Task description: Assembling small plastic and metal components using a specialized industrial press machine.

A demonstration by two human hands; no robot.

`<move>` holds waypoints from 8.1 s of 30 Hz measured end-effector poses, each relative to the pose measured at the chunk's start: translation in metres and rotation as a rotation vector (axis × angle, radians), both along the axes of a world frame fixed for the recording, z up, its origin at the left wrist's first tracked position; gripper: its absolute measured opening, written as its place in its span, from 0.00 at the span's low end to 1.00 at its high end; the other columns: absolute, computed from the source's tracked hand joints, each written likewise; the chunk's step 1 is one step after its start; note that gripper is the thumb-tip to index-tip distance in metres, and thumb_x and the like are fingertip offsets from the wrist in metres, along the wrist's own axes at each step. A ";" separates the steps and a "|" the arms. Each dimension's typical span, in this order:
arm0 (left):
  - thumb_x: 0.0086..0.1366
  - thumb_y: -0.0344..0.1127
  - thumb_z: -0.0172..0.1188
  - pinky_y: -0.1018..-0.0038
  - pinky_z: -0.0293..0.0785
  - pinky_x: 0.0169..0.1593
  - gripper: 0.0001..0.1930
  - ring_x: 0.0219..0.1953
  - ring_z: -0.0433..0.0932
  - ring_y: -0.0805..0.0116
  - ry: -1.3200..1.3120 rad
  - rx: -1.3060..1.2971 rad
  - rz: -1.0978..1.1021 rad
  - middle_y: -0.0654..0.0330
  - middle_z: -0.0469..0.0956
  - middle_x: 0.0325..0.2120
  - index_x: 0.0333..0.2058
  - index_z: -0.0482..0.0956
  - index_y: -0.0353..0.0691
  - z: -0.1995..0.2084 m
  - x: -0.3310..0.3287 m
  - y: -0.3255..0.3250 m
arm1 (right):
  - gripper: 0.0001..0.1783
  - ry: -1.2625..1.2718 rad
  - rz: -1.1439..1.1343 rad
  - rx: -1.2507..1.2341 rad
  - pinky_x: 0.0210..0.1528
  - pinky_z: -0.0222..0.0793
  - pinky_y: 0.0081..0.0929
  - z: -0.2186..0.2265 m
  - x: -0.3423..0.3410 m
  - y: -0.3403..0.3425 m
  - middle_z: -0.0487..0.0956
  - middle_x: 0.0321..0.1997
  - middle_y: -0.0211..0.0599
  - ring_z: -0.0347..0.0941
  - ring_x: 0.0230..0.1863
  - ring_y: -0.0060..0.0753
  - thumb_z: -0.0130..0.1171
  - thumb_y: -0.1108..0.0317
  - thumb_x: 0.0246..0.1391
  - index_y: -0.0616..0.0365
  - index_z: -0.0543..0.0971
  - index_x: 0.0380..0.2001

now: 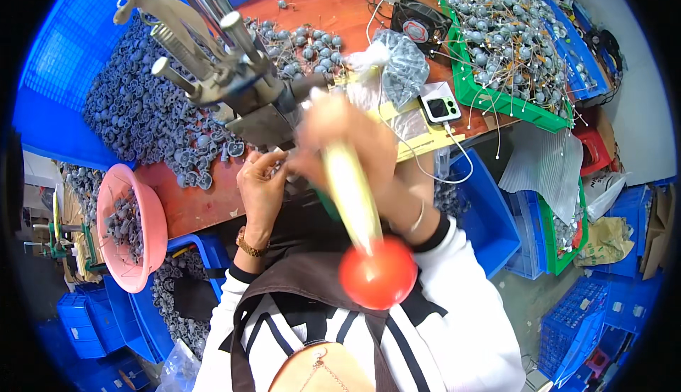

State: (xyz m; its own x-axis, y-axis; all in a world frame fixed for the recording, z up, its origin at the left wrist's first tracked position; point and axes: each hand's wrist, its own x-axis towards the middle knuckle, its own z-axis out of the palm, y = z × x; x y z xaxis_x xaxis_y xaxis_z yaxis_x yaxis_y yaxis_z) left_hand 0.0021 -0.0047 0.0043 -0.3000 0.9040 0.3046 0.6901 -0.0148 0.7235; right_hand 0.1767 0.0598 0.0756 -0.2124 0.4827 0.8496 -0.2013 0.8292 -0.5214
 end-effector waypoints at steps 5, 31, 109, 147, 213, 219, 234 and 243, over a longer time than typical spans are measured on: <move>0.53 0.37 0.65 0.65 0.69 0.30 0.10 0.27 0.75 0.56 0.252 0.010 0.019 0.55 0.74 0.24 0.33 0.80 0.38 0.008 0.005 -0.009 | 0.14 -0.248 0.024 0.218 0.44 0.69 0.35 0.021 0.029 0.002 0.75 0.22 0.30 0.74 0.31 0.35 0.73 0.66 0.38 0.55 0.75 0.22; 0.56 0.28 0.61 0.73 0.71 0.45 0.11 0.40 0.77 0.64 0.267 0.131 0.134 0.54 0.79 0.37 0.39 0.79 0.35 -0.018 -0.119 -0.009 | 0.10 -1.027 -0.489 -0.282 0.37 0.73 0.35 -0.091 -0.012 0.148 0.80 0.28 0.41 0.77 0.32 0.45 0.63 0.66 0.36 0.57 0.79 0.27; 0.56 0.18 0.60 0.80 0.77 0.43 0.13 0.38 0.79 0.74 -0.903 0.054 -0.171 0.57 0.79 0.36 0.42 0.76 0.29 -0.008 -0.076 -0.060 | 0.09 -0.478 -0.017 -0.494 0.15 0.50 0.18 -0.059 -0.076 -0.061 0.68 0.14 0.29 0.59 0.12 0.16 0.62 0.78 0.44 0.61 0.72 0.16; 0.49 0.27 0.67 0.65 0.69 0.50 0.17 0.43 0.75 0.57 0.246 0.224 -0.217 0.54 0.77 0.36 0.40 0.79 0.35 -0.013 -0.030 -0.039 | 0.04 -0.363 0.280 -0.880 0.31 0.68 0.14 -0.099 -0.042 -0.027 0.75 0.28 0.29 0.72 0.28 0.16 0.55 0.75 0.56 0.63 0.72 0.34; 0.57 0.41 0.61 0.62 0.71 0.41 0.16 0.38 0.76 0.49 0.711 -0.154 0.434 0.48 0.79 0.35 0.41 0.79 0.37 -0.031 -0.191 0.043 | 0.13 0.161 -0.173 -0.372 0.30 0.74 0.22 -0.016 0.013 0.053 0.80 0.32 0.45 0.76 0.25 0.28 0.50 0.68 0.62 0.70 0.77 0.38; 0.54 0.32 0.62 0.63 0.71 0.43 0.12 0.39 0.76 0.50 0.475 -0.148 0.242 0.48 0.76 0.36 0.39 0.79 0.43 -0.028 -0.194 0.045 | 0.12 0.182 -0.166 -0.364 0.30 0.73 0.21 -0.016 0.006 0.040 0.80 0.32 0.44 0.76 0.25 0.27 0.50 0.69 0.61 0.70 0.77 0.36; 0.50 0.33 0.69 0.76 0.69 0.30 0.18 0.27 0.73 0.74 0.217 0.126 0.245 0.59 0.78 0.29 0.40 0.80 0.37 -0.037 -0.192 0.029 | 0.12 0.131 -0.091 -0.412 0.29 0.71 0.19 -0.033 -0.017 0.027 0.80 0.31 0.44 0.75 0.22 0.26 0.52 0.70 0.60 0.70 0.78 0.36; 0.51 0.21 0.65 0.81 0.73 0.32 0.17 0.31 0.75 0.78 -0.605 0.301 -0.145 0.63 0.76 0.35 0.41 0.76 0.35 -0.027 -0.071 -0.009 | 0.11 0.046 -0.200 -0.385 0.30 0.71 0.20 -0.022 -0.013 -0.001 0.80 0.31 0.45 0.73 0.24 0.26 0.49 0.72 0.60 0.71 0.77 0.36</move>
